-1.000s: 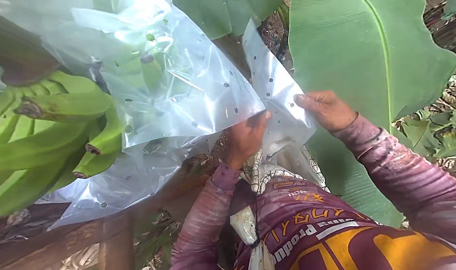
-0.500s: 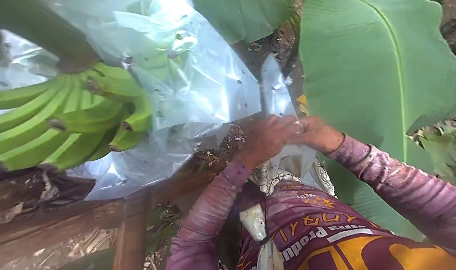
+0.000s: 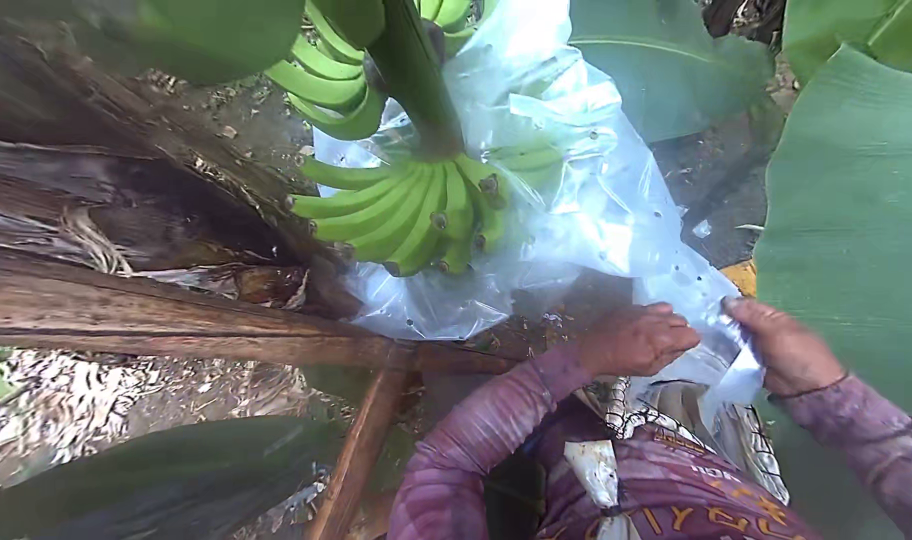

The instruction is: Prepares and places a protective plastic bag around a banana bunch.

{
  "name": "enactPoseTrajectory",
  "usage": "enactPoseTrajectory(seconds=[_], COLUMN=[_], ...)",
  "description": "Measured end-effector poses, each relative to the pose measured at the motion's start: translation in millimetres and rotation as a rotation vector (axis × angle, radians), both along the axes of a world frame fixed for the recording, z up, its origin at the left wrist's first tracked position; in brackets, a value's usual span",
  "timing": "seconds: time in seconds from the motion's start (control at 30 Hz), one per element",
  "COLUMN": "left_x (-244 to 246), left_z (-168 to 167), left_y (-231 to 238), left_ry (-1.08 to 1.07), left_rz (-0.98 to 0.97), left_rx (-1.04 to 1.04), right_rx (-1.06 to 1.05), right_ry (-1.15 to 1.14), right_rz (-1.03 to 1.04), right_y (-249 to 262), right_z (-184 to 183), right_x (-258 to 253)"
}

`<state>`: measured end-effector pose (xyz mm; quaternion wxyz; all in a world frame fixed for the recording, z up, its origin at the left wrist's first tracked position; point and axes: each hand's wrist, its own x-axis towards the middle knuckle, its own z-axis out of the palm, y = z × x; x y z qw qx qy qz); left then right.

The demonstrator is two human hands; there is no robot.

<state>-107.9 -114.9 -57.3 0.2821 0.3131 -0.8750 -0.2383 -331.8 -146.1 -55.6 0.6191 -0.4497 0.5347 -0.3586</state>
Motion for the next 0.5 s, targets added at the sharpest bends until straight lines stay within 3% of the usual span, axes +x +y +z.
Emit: enactPoseTrajectory(seconds=[0.13,0.23,0.33,0.5], left_x=[9,5,-11,-31], left_z=[0,2,15,14], left_y=[19,9,-3,-11], left_ry=[-0.096,0.146,0.297,0.321], left_rz=[0.083,0.281,0.446,0.406], left_rx=[0.274,0.290,0.465,0.938], right_rx=[-0.092,-0.063,-0.071,-0.075], right_ry=[0.066,0.075,0.001,-0.057], right_rz=[-0.119,-0.046,-0.031,0.070], right_y=[-32,-15,-1,24], right_z=[20,31,21,-1], right_x=[-36,-25,-5,11])
